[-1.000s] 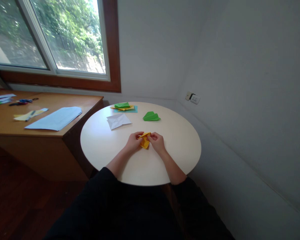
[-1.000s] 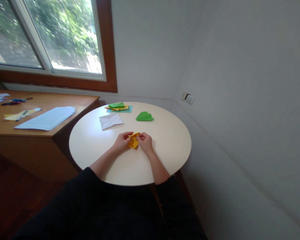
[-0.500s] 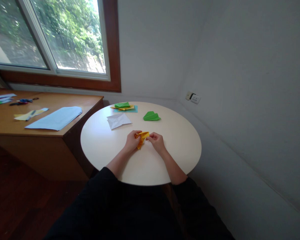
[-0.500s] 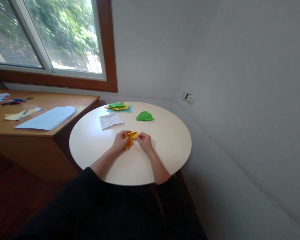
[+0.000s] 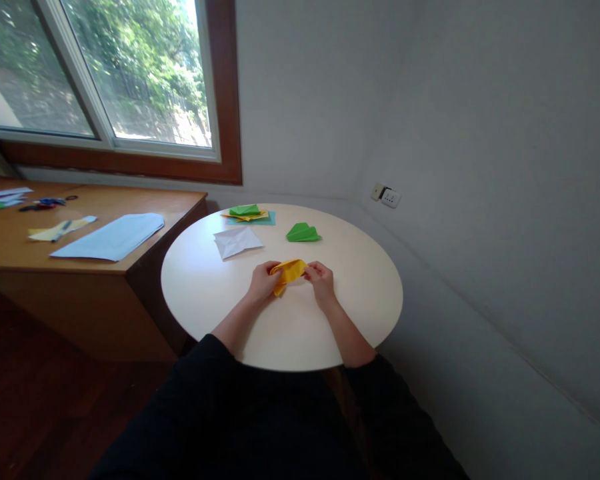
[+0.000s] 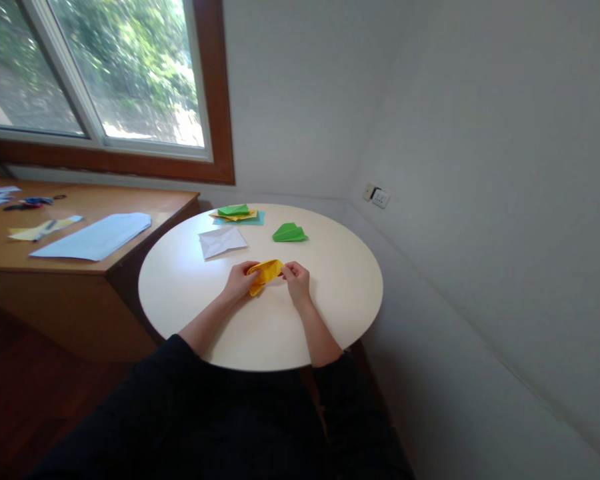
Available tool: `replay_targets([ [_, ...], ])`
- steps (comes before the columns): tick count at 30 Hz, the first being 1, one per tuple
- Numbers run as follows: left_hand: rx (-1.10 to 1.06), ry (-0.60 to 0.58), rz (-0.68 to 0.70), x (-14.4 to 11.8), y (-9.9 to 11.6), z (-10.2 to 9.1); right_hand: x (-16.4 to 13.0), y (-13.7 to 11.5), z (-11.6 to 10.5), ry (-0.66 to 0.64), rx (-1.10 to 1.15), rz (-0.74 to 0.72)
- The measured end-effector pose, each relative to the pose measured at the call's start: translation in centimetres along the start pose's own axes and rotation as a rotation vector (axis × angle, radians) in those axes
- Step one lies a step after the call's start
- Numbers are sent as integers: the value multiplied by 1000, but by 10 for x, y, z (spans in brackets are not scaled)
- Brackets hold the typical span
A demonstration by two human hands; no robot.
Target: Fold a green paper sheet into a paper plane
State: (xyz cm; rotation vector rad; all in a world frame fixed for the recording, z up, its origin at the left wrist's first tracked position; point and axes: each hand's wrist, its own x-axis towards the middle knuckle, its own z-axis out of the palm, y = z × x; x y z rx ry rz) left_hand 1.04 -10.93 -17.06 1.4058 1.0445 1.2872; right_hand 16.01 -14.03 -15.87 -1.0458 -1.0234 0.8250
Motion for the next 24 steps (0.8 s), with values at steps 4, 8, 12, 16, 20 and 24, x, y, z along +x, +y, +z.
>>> replay_targets([
  [4,14,-20,0,-2,4,0,1,1,-1,50,4,-17],
  [8,-9,-30,-2,-4,8,-1,3,1,-2,94,11,-47],
  [12,39,-47,19,-3,8,-1,3,0,-2,103,-30,-89],
  [16,54,-38,43,0,5,-2,-5,-4,2,130,-155,-212],
  [20,49,-12,42,1,4,-3,-20,-10,8,69,-390,-452],
  [24,8,4,36,1,5,-3,-32,-11,17,-240,-655,-564],
])
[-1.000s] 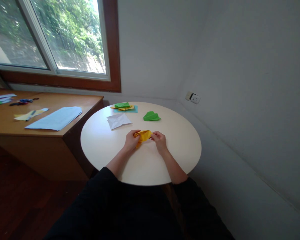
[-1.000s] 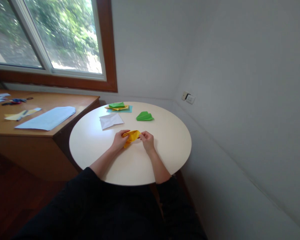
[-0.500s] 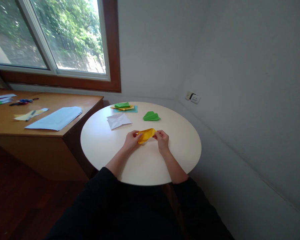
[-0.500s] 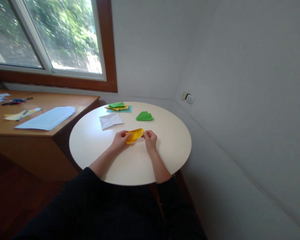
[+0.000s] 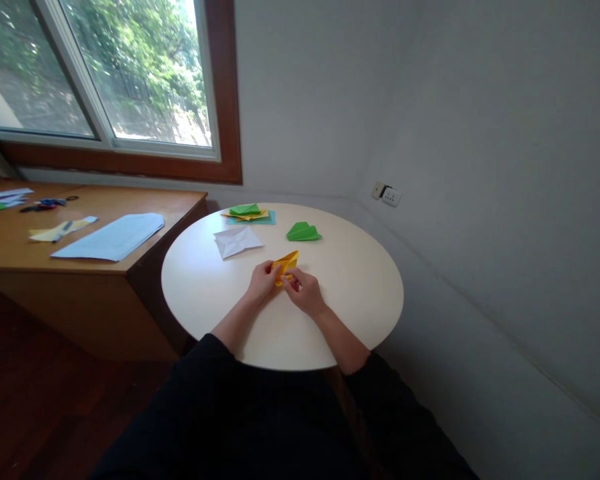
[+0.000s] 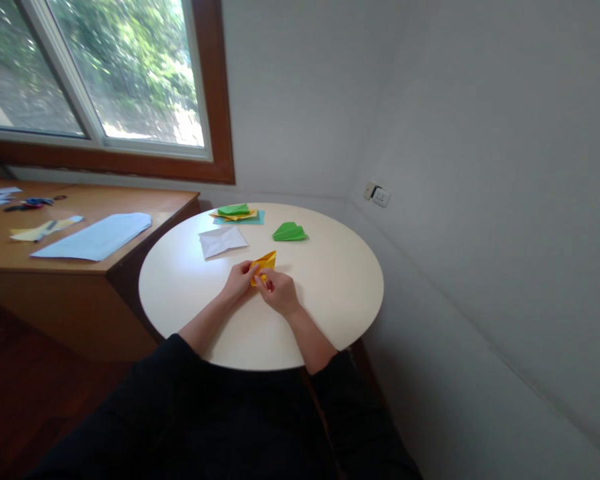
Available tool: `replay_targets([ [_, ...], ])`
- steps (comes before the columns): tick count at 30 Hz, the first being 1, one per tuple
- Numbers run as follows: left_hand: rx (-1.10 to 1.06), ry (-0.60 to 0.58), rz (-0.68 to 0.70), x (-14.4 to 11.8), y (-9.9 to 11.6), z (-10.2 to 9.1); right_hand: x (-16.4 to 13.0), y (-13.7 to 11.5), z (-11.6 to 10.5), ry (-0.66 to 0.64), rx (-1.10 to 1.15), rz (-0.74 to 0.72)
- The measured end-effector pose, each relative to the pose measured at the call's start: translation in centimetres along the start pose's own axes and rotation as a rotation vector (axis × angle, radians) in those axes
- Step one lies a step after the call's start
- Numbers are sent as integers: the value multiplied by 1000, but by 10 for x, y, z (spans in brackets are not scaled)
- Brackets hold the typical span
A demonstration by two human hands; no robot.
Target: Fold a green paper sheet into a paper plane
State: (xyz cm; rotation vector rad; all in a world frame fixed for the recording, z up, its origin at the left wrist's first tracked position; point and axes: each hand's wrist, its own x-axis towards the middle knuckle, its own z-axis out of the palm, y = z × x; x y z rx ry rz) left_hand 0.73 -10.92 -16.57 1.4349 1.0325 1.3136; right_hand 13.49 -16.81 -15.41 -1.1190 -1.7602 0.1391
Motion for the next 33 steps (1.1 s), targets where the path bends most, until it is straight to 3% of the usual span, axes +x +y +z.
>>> replay_targets([
  [4,-79,25,-52,1,-1,0,-2,-2,6,-153,-119,-54],
  [9,-179,58,-143,2,0,-1,1,3,9,-140,-235,-130],
  [15,-300,48,-232,3,5,-1,1,8,9,-105,-306,-75],
  [23,-406,-23,-252,-3,14,2,1,10,9,-65,-340,-39],
  [33,-506,-99,-270,-8,21,2,1,7,6,-152,-386,29],
])
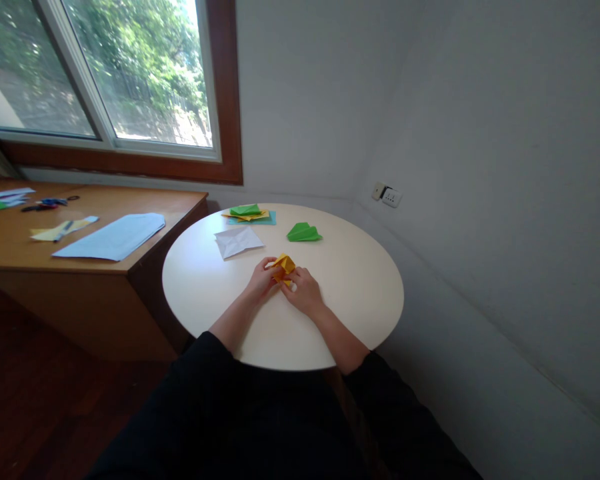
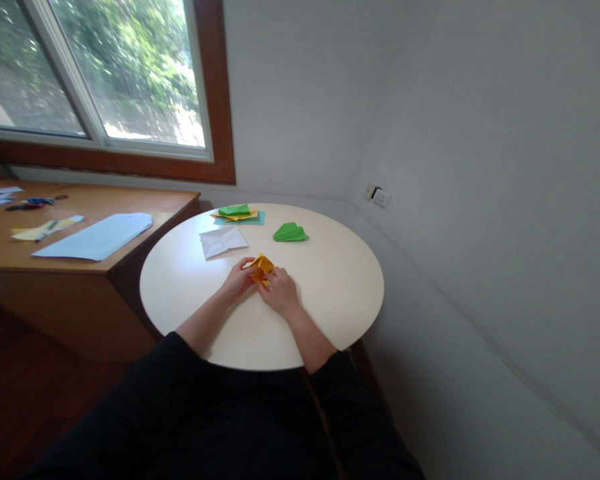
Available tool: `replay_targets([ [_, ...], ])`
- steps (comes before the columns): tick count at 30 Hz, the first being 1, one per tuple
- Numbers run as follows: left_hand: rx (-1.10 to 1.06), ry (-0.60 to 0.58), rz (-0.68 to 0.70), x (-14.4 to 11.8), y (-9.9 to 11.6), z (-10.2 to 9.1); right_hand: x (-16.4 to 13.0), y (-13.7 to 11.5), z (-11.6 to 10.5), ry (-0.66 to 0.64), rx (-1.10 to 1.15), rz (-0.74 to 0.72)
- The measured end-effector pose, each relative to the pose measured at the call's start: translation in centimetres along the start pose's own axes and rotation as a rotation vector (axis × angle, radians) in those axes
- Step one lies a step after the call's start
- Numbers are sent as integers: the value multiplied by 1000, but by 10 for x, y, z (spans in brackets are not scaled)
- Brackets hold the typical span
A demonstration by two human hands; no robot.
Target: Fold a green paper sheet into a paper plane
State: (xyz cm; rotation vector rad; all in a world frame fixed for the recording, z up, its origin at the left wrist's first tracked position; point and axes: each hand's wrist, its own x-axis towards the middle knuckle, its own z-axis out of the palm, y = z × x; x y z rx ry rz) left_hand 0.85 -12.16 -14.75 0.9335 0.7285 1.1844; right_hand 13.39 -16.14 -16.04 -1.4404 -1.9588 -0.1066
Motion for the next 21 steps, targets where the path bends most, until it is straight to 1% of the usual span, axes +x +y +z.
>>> replay_targets([
  [3,2,4,5,0,-1,0,0,-1,-2,-40,-46,10],
  [8,0,16,10,1,-2,0,1,-1,-1,-55,-91,2],
  [11,-8,25,29,1,-2,0,0,0,0,-40,-101,-7],
  [16,-6,7,56,0,-2,1,1,1,1,1,-80,-25],
  [21,53,-50,72,-2,-3,0,2,2,1,43,-58,30],
])
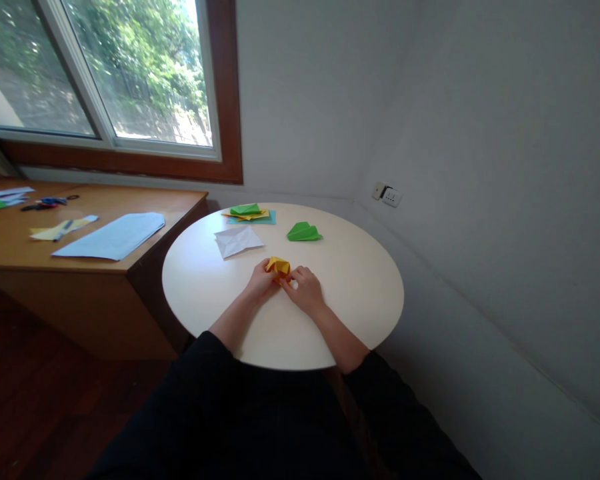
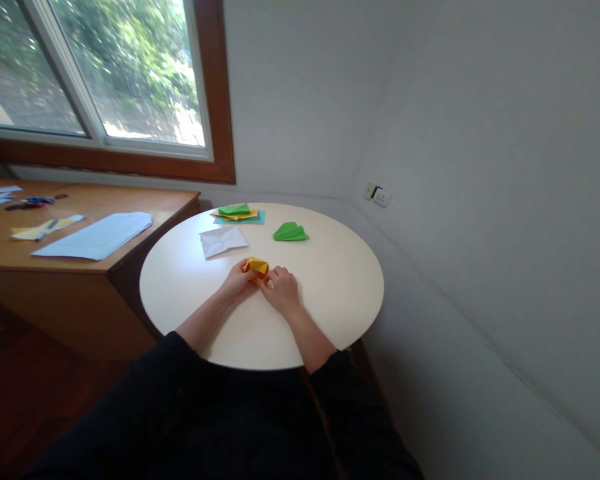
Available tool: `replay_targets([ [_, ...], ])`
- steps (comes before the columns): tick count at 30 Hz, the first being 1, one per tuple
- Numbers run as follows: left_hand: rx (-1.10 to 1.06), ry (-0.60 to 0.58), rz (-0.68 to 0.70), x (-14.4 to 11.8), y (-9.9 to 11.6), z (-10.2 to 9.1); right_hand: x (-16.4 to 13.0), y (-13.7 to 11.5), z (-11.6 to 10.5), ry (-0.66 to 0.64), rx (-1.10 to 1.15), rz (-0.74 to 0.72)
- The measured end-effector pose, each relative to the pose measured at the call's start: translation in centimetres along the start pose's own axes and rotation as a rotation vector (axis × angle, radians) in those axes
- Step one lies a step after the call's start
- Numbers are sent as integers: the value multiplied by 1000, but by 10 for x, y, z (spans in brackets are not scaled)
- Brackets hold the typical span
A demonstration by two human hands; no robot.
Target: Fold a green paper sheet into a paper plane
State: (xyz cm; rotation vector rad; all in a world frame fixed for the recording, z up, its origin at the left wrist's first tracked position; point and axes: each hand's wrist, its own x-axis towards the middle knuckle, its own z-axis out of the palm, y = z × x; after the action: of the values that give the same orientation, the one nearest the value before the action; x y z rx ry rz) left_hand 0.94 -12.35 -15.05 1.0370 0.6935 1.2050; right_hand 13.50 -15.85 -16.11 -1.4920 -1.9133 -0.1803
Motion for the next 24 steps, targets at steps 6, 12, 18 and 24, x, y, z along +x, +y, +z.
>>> replay_targets([
  [6,137,21,10,5,-7,-5,2,2,-1,-14,9,104],
  [12,226,38,63,9,-14,-8,4,4,-1,18,50,151],
  [18,362,-17,146,7,-15,-6,5,5,0,78,158,169],
  [24,649,0,249,5,-11,-9,4,4,-1,114,388,203],
])
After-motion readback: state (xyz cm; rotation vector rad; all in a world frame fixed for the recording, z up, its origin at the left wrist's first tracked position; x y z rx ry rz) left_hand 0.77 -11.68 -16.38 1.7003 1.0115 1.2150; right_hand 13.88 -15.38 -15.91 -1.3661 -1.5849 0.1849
